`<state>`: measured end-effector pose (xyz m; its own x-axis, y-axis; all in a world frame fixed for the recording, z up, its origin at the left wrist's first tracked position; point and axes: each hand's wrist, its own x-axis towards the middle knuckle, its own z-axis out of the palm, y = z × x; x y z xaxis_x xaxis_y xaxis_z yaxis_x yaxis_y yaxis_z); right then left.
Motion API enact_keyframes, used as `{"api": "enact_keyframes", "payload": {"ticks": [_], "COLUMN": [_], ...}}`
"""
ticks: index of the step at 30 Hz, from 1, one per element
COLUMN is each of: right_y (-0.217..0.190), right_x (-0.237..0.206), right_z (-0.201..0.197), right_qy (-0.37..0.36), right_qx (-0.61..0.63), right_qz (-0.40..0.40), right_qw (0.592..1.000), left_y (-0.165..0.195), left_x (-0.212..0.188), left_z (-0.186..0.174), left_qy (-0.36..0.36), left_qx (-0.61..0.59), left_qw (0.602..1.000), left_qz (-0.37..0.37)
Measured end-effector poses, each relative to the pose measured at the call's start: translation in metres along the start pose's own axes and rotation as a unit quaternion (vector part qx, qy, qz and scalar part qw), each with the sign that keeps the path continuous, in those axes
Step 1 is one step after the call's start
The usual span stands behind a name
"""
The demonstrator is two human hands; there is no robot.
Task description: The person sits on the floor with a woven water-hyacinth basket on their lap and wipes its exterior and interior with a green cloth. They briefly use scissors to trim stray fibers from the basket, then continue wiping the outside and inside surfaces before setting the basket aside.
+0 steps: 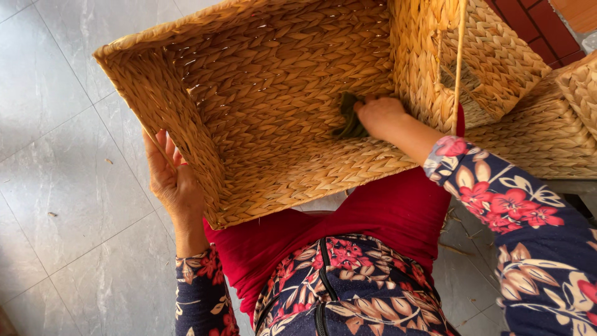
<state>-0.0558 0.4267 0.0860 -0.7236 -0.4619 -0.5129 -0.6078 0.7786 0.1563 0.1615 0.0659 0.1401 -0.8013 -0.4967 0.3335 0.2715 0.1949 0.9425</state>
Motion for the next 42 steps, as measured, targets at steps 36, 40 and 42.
{"api": "enact_keyframes", "payload": {"ticks": [36, 40, 42], "right_y": [0.042, 0.042, 0.045], "right_x": [-0.138, -0.134, -0.129], "right_z": [-0.012, -0.011, -0.008], "right_qy": [0.512, 0.512, 0.508], "right_qx": [0.746, 0.749, 0.738], "right_qz": [-0.039, -0.017, -0.039], "right_qw": [0.424, 0.42, 0.443], "left_y": [-0.029, -0.03, -0.033], "left_x": [0.013, 0.01, 0.007], "left_z": [-0.009, -0.013, -0.014], "left_qy": [-0.008, -0.041, -0.062], "left_qx": [0.024, 0.029, 0.003], "left_qw": [0.998, 0.997, 0.996], "left_qz": [-0.05, -0.053, -0.058]}}
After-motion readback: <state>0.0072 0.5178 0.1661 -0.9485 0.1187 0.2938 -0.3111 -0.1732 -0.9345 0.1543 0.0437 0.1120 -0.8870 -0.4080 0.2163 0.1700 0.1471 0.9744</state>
